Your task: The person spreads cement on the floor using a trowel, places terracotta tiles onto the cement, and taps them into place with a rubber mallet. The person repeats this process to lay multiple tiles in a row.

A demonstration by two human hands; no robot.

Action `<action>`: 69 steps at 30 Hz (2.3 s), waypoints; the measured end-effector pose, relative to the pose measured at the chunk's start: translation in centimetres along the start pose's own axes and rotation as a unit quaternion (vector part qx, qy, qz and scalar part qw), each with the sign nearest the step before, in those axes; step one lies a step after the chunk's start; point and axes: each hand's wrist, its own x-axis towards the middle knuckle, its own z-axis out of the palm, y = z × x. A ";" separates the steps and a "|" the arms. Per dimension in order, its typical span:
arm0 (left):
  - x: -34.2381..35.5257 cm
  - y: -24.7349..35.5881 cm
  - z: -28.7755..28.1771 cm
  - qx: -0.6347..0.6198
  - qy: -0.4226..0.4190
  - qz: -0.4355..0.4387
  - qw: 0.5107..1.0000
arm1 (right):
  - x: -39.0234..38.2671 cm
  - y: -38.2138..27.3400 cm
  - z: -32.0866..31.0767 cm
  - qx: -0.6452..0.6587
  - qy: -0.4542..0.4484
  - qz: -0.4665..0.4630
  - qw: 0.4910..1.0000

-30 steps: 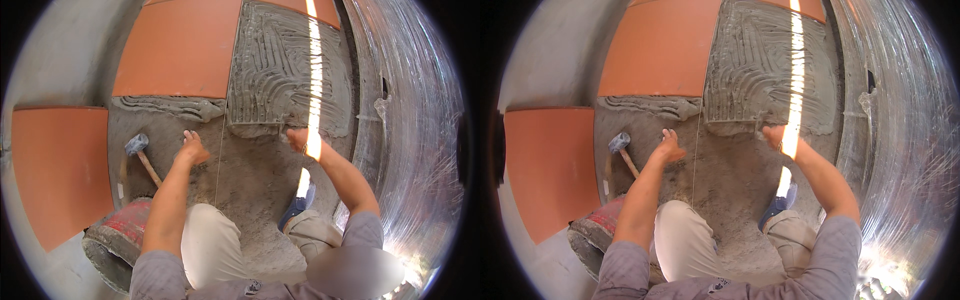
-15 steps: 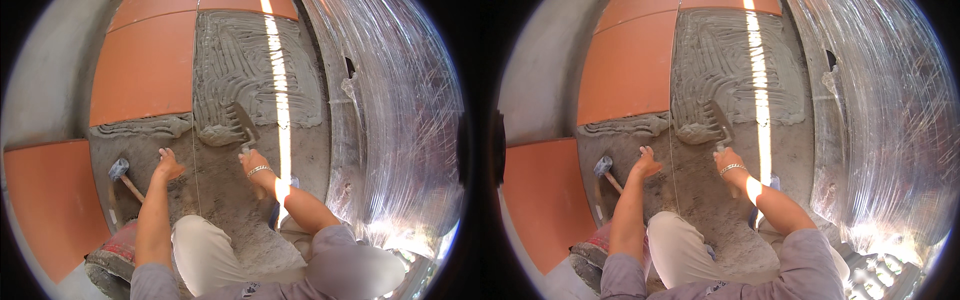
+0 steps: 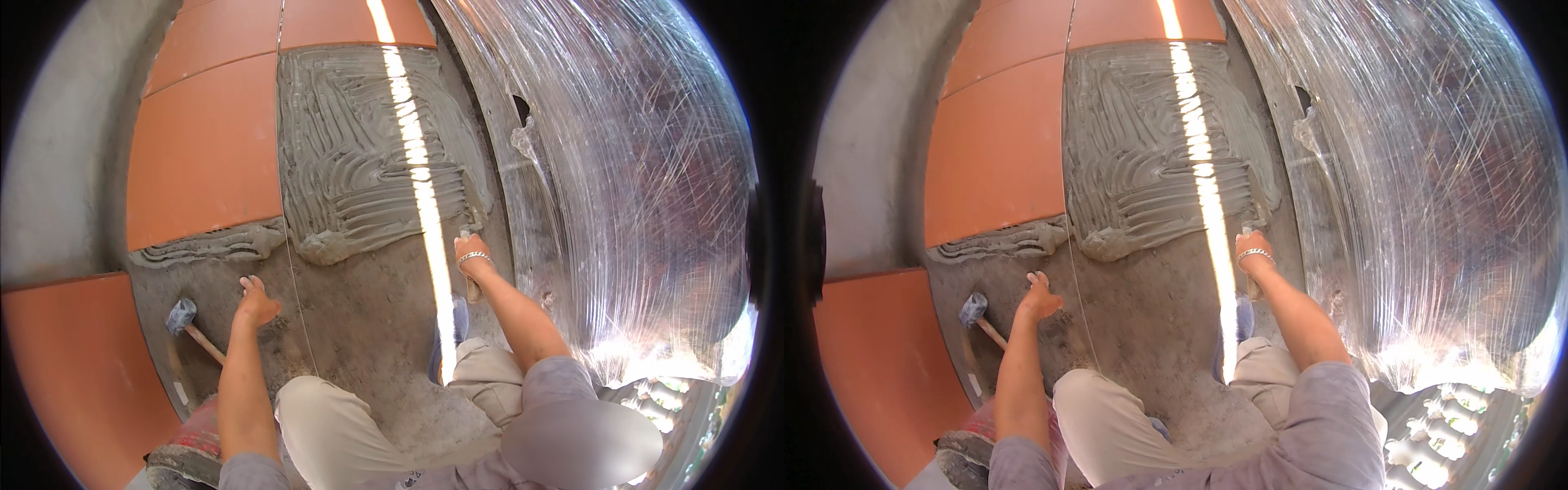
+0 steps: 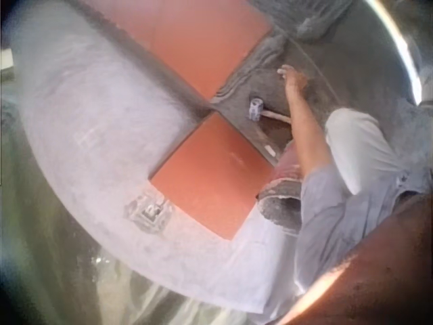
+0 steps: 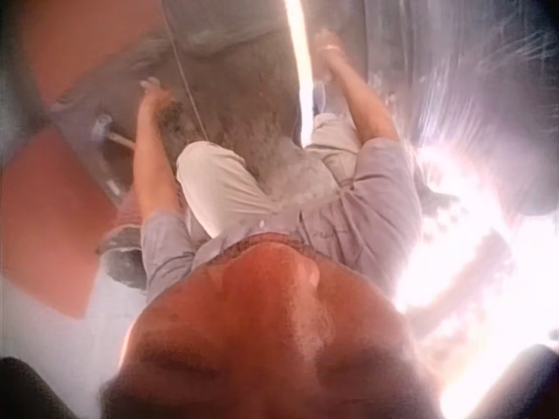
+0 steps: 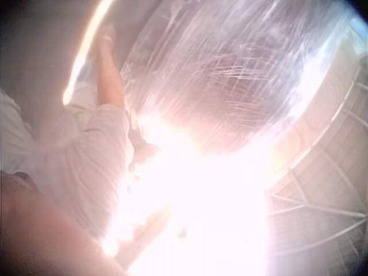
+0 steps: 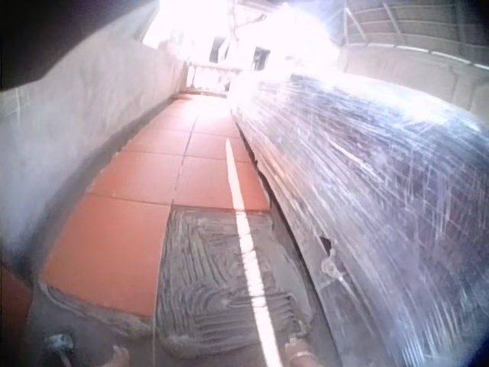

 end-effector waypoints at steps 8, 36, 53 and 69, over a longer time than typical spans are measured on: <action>-2.2 1.4 -2.0 -0.054 -0.025 -0.019 0.998 | 1.4 -1.3 -1.1 0.051 0.003 0.021 0.998; 3.1 0.3 2.0 0.086 0.049 -0.010 0.995 | -10.4 -5.8 -11.7 -0.289 -0.081 -0.255 0.919; -3.5 1.8 -2.0 -0.039 0.005 0.018 0.999 | 14.3 -13.3 -15.8 -0.113 0.002 -0.138 0.984; -2.8 1.8 -1.3 0.033 0.010 -0.004 0.999 | 18.1 -12.5 -14.1 -0.136 0.034 -0.167 0.976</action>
